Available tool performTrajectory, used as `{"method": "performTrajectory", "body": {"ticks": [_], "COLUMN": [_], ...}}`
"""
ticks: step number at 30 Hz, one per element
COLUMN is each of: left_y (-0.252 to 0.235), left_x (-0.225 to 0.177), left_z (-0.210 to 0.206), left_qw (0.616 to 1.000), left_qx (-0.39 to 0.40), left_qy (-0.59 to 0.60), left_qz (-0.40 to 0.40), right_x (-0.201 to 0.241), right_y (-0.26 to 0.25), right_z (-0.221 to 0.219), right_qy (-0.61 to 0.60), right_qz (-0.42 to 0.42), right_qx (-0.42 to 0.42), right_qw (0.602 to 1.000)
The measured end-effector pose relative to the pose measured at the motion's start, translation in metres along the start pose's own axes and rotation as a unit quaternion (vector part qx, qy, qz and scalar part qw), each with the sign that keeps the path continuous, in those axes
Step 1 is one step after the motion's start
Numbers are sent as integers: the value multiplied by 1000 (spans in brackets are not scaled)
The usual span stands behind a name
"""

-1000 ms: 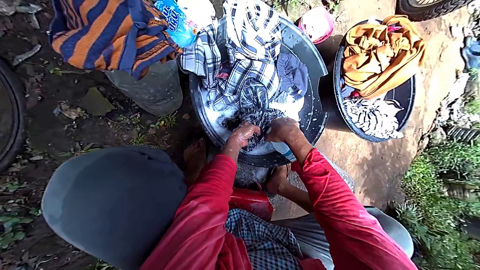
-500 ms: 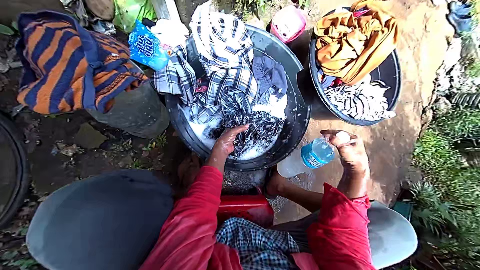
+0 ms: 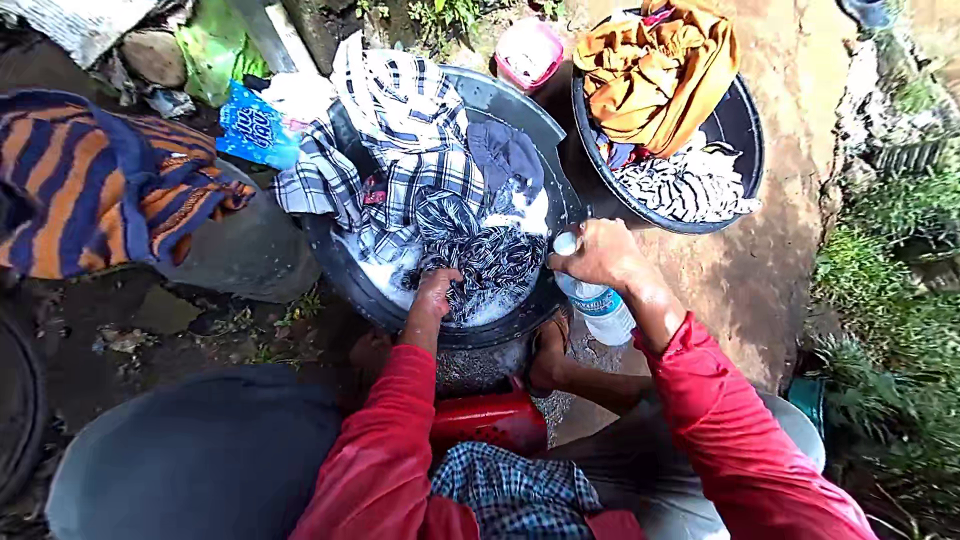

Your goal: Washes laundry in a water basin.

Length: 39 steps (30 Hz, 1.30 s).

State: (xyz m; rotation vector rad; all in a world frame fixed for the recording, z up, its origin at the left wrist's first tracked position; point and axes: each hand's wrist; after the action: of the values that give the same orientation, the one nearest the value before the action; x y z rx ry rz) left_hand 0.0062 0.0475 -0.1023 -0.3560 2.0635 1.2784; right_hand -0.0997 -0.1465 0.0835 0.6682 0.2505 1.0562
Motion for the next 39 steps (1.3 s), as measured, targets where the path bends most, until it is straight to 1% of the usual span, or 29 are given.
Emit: {"method": "performTrajectory", "body": {"ticks": [1, 2, 3, 4, 6, 8, 10, 11, 14, 17, 20, 23, 25, 28, 30, 33, 34, 36, 38, 39], "left_y": [2, 3, 2, 0, -8, -8, -7, -6, 8, 24, 25, 23, 19, 7, 4, 7, 7, 3, 4, 10], "left_x": [-1, -1, -1, 1, 5, 6, 7, 7, -12, -28, -25, -24, -21, -10, -10, -12, -12, -11, -12, -14], "left_z": [1, 3, 5, 6, 8, 6, 6, 6, 2, -1, 0, -1, 0, 1, 2, 1, 0, 0, -1, -1], "left_qw": [1000, 1000, 1000, 1000, 998, 996, 995, 996, 995, 995, 995, 992, 992, 992, 991, 988, 988, 988, 989, 990], "left_qx": [-3, -6, -6, -5, 4, 31, 54, 58, 58, 58, 70, 83, 92, 115, 123, 137, 133, 126, 122, 119], "left_qy": [-3, -7, -4, 8, 46, 71, 72, 62, 49, 12, -23, -42, -26, -10, 0, 61, 75, 85, 81, 72], "left_qz": [7, 15, 22, 28, 39, 43, 38, 36, 68, 84, 72, 81, 79, 47, 44, 34, 28, 24, 21, 17], "right_x": [25, 44, 57, 67, 82, 101, 114, 114, 110, 117, 118, 118, 116, 118, 114, 94, 77, 30, -9, -30], "right_y": [-13, -26, -38, -47, -56, -61, -71, -81, -102, -110, -109, -108, -108, -106, -101, -77, -70, -60, -33, -17], "right_z": [2, -1, -6, -13, -34, -52, -64, -70, -80, -79, -79, -73, -73, -76, -70, -36, -25, -8, 8, 11], "right_qy": [54, 94, 114, 123, 132, 166, 210, 228, 256, 276, 278, 280, 279, 291, 283, 192, 143, 31, -96, -154], "right_qz": [-18, -27, -33, -32, -14, -26, -34, -30, -19, -57, -76, -84, -91, -94, -80, -51, -40, -10, 4, 19], "right_qx": [71, 112, 132, 134, 111, 145, 179, 181, 187, 239, 252, 248, 245, 256, 245, 190, 160, 85, 7, -49], "right_qw": [996, 989, 984, 983, 985, 975, 961, 956, 948, 929, 924, 923, 924, 917, 924, 962, 976, 996, 995, 987]}}
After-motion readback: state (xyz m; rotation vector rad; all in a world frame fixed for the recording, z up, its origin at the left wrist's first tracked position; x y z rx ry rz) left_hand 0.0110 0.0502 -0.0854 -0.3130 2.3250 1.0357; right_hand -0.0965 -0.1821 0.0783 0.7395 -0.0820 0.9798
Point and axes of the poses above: each hand's wrist, its own y-axis away from the middle knuckle, its own z-axis out of the back of the hand, x = y × z, and after that the axes turned 14 degrees about x, right-handed
